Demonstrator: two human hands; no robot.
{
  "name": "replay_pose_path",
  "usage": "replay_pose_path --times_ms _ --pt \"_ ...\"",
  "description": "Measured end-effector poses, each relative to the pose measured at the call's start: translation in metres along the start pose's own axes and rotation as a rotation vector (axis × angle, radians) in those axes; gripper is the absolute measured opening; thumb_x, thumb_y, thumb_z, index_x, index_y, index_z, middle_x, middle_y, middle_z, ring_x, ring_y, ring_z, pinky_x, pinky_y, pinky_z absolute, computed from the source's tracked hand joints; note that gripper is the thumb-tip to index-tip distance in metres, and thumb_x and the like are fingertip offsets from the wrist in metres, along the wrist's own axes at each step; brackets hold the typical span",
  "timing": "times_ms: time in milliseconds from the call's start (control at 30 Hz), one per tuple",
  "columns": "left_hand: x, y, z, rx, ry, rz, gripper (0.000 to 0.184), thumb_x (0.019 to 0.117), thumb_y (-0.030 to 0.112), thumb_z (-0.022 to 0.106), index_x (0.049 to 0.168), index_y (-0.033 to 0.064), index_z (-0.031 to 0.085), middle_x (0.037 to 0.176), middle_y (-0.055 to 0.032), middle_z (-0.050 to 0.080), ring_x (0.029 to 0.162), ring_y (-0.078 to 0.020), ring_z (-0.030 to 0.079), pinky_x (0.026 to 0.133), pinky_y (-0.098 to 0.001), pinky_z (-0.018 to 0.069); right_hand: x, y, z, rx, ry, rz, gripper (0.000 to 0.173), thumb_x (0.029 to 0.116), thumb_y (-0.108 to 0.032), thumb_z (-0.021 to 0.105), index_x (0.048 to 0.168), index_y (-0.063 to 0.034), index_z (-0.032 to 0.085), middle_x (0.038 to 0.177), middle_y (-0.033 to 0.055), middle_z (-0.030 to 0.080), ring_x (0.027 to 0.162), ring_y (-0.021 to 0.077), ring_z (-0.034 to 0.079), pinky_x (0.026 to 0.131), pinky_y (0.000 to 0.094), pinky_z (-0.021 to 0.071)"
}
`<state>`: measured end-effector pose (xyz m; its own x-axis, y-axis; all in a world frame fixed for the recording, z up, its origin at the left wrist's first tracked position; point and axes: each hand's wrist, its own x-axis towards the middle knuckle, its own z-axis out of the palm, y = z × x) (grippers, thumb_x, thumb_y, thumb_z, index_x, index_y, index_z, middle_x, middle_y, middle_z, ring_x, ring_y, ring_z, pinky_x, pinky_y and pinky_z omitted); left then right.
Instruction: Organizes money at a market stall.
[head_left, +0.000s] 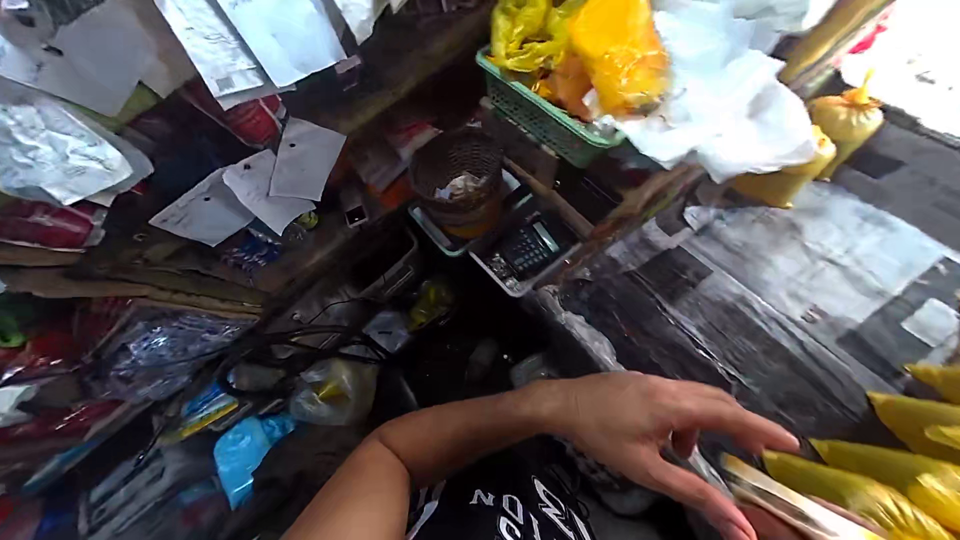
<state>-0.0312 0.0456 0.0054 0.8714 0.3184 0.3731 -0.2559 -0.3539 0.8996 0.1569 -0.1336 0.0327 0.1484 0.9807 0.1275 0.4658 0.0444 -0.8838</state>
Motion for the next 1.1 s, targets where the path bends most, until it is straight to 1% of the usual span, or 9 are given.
replay_pose_path --times_ms 100,200,467,567,633,733,833,933,1100 --pt "-0.035 -0.032 -0.084 0.134 0.032 0.003 0.023 0.0931 0.021 0.075 0.109 0.0042 0.075 0.097 -0.0055 0.073 0.089 -0.0147 0.069 0.081 -0.0366 0.058 0.083 0.004 0.094 -0.031 -0.169 0.127 0.016 0.0891 -0.016 0.077 0.099 -0.0042 0.077 0.095 0.0061 0.077 0.087 0.0133 0.074 0.081 0.0373 0.0639" --pt "-0.077 -0.063 -0.169 0.111 0.153 -0.037 0.013 0.0975 0.012 0.067 0.098 0.006 0.078 0.092 -0.0045 0.073 0.09 -0.0129 0.068 0.084 -0.0334 0.0565 0.149 -0.006 0.166 0.146 -0.18 0.231 0.012 0.0931 -0.015 0.074 0.1 -0.0061 0.077 0.088 0.0029 0.078 0.074 0.0139 0.075 0.068 0.0347 0.0656" --pt "-0.147 -0.09 -0.326 0.34 0.732 -0.401 0.019 0.0972 0.018 0.071 0.112 0.0071 0.074 0.112 -0.004 0.071 0.103 -0.0131 0.068 0.09 -0.0345 0.0606 0.227 -0.008 0.227 0.192 0.092 0.165 0.014 0.0933 -0.012 0.073 0.104 -0.0045 0.078 0.096 0.0038 0.078 0.079 0.0103 0.073 0.072 0.026 0.0631" --pt "-0.177 -0.137 -0.379 0.466 1.081 -0.766 0.076 0.0924 0.049 0.072 0.148 0.0056 0.045 0.15 -0.0188 0.048 0.136 -0.0306 0.052 0.108 -0.0524 0.0483 0.228 -0.004 0.227 0.094 0.144 0.226 0.014 0.093 -0.014 0.074 0.102 -0.005 0.078 0.091 0.0018 0.077 0.072 0.0079 0.07 0.066 0.0239 0.0607" --pt "-0.185 -0.156 -0.389 0.057 1.161 -0.937 0.094 0.0912 0.052 0.073 0.162 0.0151 0.023 0.159 -0.0121 0.04 0.139 -0.0258 0.048 0.109 -0.0493 0.0473 0.226 -0.003 0.224 0.056 0.162 0.274 0.013 0.0925 -0.014 0.074 0.1 -0.0045 0.077 0.087 0.0008 0.076 0.068 0.0063 0.068 0.062 0.0225 0.0593" --pt "-0.181 -0.165 -0.372 -0.561 1.157 -0.925 0.05 0.1011 0.025 0.06 0.147 0.0136 0.042 0.125 -0.0159 0.066 0.102 -0.0325 0.071 0.079 -0.0531 0.0626 0.215 -0.001 0.216 0.028 0.208 0.317 0.013 0.091 -0.013 0.074 0.1 -0.0035 0.077 0.087 0.0014 0.076 0.07 0.0067 0.069 0.065 0.0225 0.06" --pt "-0.18 -0.168 -0.348 -0.516 1.244 -0.798 0.04 0.1013 0.009 0.051 0.141 0.0107 0.045 0.116 -0.0126 0.069 0.093 -0.0256 0.072 0.075 -0.0447 0.0627 0.199 0.0 0.209 0.043 0.283 0.322 0.012 0.0911 -0.011 0.074 0.1 -0.0033 0.076 0.086 0.0003 0.076 0.07 0.0058 0.069 0.064 0.0217 0.0594" --pt "-0.181 -0.181 -0.326 -0.336 1.329 -0.701 0.068 0.0968 0.005 0.058 0.157 0.0167 0.029 0.138 -0.0117 0.059 0.113 -0.0262 0.066 0.085 -0.0471 0.0607 0.183 0.004 0.198 0.049 0.317 0.331 0.011 0.0918 -0.01 0.072 0.1 -0.0026 0.075 0.085 0.001 0.075 0.071 0.0068 0.069 0.066 0.0225 0.0598" --pt "-0.181 -0.182 -0.322 -0.367 1.301 -0.823 0.062 0.1005 0.019 0.061 0.155 0.0169 0.032 0.139 -0.0158 0.058 0.112 -0.0322 0.066 0.083 -0.0504 0.0607 0.149 0.007 0.183 0.054 0.363 0.323 0.013 0.0912 -0.009 0.072 0.101 -0.0014 0.075 0.085 0.0003 0.075 0.071 0.0047 0.069 0.067 0.0209 0.0594"
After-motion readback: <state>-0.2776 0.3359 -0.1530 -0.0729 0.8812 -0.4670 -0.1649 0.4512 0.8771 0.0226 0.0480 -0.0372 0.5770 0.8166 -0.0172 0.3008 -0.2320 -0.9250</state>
